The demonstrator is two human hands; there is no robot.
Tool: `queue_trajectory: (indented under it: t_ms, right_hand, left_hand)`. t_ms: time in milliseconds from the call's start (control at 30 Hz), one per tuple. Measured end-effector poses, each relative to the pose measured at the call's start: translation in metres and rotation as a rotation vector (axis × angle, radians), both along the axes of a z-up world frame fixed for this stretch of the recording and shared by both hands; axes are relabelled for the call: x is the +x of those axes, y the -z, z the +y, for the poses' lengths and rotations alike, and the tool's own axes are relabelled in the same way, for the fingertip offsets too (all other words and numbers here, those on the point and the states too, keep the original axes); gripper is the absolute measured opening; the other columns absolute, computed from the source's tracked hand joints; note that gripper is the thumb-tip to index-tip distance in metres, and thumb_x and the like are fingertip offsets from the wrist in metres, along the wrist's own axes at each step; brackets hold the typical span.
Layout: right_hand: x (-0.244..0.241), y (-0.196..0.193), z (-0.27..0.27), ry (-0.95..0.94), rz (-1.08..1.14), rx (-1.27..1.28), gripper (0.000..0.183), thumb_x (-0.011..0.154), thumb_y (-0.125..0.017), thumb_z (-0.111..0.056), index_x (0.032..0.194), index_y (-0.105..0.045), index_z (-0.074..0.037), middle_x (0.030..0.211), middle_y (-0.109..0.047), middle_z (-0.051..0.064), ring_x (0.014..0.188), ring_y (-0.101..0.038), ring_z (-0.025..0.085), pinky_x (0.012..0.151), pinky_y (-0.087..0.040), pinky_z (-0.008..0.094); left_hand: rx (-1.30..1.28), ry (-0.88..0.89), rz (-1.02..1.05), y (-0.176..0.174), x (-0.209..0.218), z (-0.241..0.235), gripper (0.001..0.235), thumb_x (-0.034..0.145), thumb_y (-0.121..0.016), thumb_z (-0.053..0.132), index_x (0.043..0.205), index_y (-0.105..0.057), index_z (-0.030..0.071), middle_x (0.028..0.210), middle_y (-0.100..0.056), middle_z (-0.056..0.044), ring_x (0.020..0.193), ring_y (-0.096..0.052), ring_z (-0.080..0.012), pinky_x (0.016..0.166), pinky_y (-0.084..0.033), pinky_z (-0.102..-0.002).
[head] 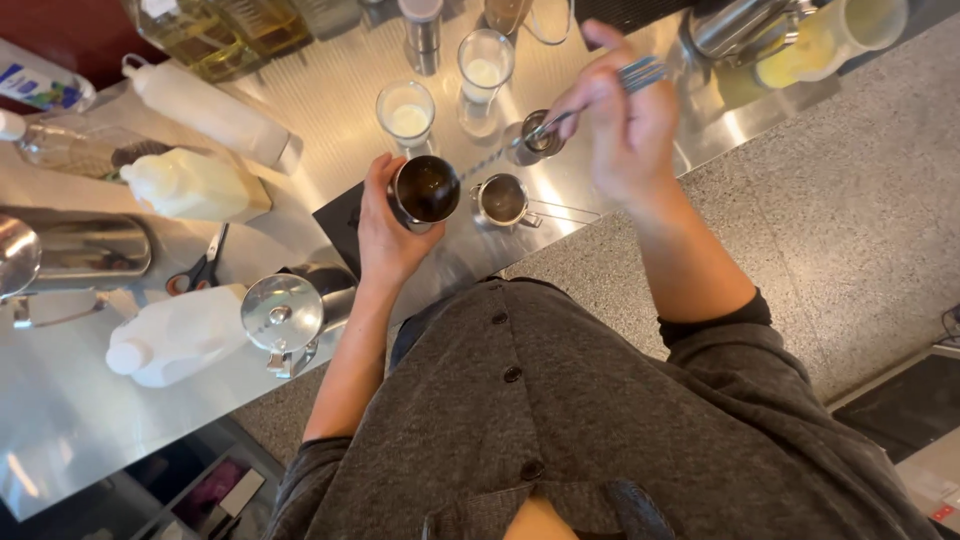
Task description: Preparing a specialty coffee drink by measuring ingredients, using a cocktail shaker, and straining the mixture into a glass.
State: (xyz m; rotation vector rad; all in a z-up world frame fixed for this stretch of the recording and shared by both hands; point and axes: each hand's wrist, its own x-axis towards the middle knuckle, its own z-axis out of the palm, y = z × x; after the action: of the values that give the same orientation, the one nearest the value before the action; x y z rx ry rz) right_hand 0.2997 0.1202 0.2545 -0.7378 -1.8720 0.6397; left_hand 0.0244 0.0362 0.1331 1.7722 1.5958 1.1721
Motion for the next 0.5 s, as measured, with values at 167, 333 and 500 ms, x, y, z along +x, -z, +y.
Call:
queue_trajectory:
  t_ms: [167, 333, 500]
  right_hand:
    - [0.01, -0.002, 0.002, 0.022, 0.011, -0.026, 0.038, 0.121, -0.04, -0.028, 0.095, -0.057, -0.006, 0.077, -0.064, 0.004, 0.071, -0.069, 0.016, 0.127, -0.037, 0.043]
    - [0.022, -0.001, 0.004, 0.051, 0.061, -0.056, 0.035, 0.123, -0.037, -0.03, 0.104, -0.053, -0.006, 0.077, -0.068, 0.004, 0.075, -0.071, 0.016, 0.129, -0.036, 0.043]
    - [0.052, 0.018, 0.023, 0.136, 0.112, -0.043, 0.032, 0.123, -0.039, -0.032, 0.107, -0.053, -0.009, 0.074, -0.063, 0.005, 0.069, -0.07, 0.016, 0.126, -0.044, 0.045]
  left_hand:
    - [0.022, 0.013, -0.018, 0.002, 0.005, -0.002, 0.099, 0.072, -0.091, 0.013, 0.152, -0.033, 0.005, 0.14, -0.06, -0.017, 0.125, -0.064, -0.034, 0.105, -0.054, -0.04]
    - [0.035, 0.015, -0.033, 0.002, 0.01, 0.001, 0.1, 0.073, -0.092, 0.012, 0.153, -0.032, 0.005, 0.141, -0.06, -0.017, 0.126, -0.064, -0.0339, 0.106, -0.053, -0.041]
    - [0.007, -0.017, -0.114, -0.001, 0.018, 0.006, 0.103, 0.076, -0.093, 0.014, 0.154, -0.027, 0.004, 0.144, -0.059, -0.018, 0.128, -0.066, -0.0333, 0.107, -0.054, -0.039]
